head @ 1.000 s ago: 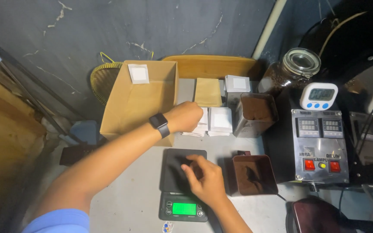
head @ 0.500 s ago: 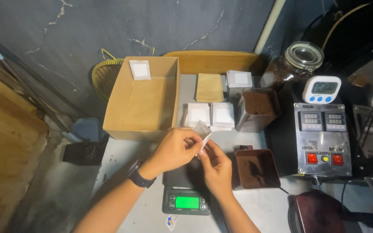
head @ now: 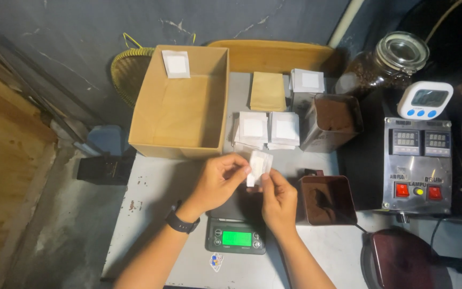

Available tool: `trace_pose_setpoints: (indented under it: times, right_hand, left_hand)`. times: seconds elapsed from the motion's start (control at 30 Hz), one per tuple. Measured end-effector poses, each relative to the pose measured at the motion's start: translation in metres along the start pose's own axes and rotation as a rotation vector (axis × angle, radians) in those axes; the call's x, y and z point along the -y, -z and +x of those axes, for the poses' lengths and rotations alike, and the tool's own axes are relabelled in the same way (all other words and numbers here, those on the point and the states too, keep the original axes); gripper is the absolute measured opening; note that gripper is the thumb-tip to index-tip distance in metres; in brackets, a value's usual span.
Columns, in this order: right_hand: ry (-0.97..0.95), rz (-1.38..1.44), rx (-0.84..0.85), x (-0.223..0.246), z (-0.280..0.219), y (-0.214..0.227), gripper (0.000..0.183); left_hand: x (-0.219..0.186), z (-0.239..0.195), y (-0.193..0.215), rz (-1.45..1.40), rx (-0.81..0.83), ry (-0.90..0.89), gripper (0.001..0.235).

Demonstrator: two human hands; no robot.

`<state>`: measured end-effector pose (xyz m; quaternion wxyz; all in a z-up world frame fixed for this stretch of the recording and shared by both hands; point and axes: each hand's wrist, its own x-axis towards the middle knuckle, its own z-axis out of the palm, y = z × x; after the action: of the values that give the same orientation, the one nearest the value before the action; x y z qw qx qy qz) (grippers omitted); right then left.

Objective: Weighing small packets of ground coffee on a digital scale and packing them into a cardboard box.

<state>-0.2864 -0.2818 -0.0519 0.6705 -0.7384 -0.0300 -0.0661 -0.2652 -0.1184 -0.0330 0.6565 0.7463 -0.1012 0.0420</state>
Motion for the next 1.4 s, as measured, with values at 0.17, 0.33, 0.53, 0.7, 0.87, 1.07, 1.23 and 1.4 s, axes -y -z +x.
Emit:
trace_pose_setpoints:
  times: [0.17, 0.33, 0.53, 0.7, 0.87, 1.07, 1.23, 1.4]
  right_hand:
    - [0.184, 0.057, -0.111, 0.017, -0.004, -0.005, 0.06]
    - [0.219, -0.09, -0.055, 0.001, -0.004, -0.003, 0.034]
    - [0.185, -0.072, 0.059, 0.004, -0.003, -0.018, 0.057]
    - [0.35, -0.713, -0.058, -0.008, 0.023, -0.024, 0.037]
    - [0.582, -1.179, -0.288, -0.003, 0.069, -0.048, 0.027]
    - [0.464, -1.327, -0.222, -0.03, 0.112, -0.063, 0.028]
    - [0.198, -1.088, 0.056, -0.014, 0.073, -0.054, 0.036]
    - [0.252, -0.451, 0.037, 0.054, 0.005, -0.045, 0.024]
  left_hand:
    - [0.0, -0.005, 0.026, -0.061, -0.276, -0.087, 0.004]
    - [-0.005, -0.009, 0.046, -0.159, -0.378, -0.11, 0.006]
    - [-0.009, -0.01, 0.069, -0.214, -0.508, -0.104, 0.01]
    - [-0.011, -0.009, 0.078, -0.229, -0.575, -0.111, 0.013]
    - [-0.014, -0.01, 0.079, -0.261, -0.548, -0.132, 0.011]
    - [0.013, -0.006, 0.081, -0.406, -0.505, -0.184, 0.009]
    - [0.017, -0.005, 0.078, -0.391, -0.48, -0.169, 0.013]
    - [-0.005, -0.014, 0.059, -0.122, -0.362, -0.234, 0.009]
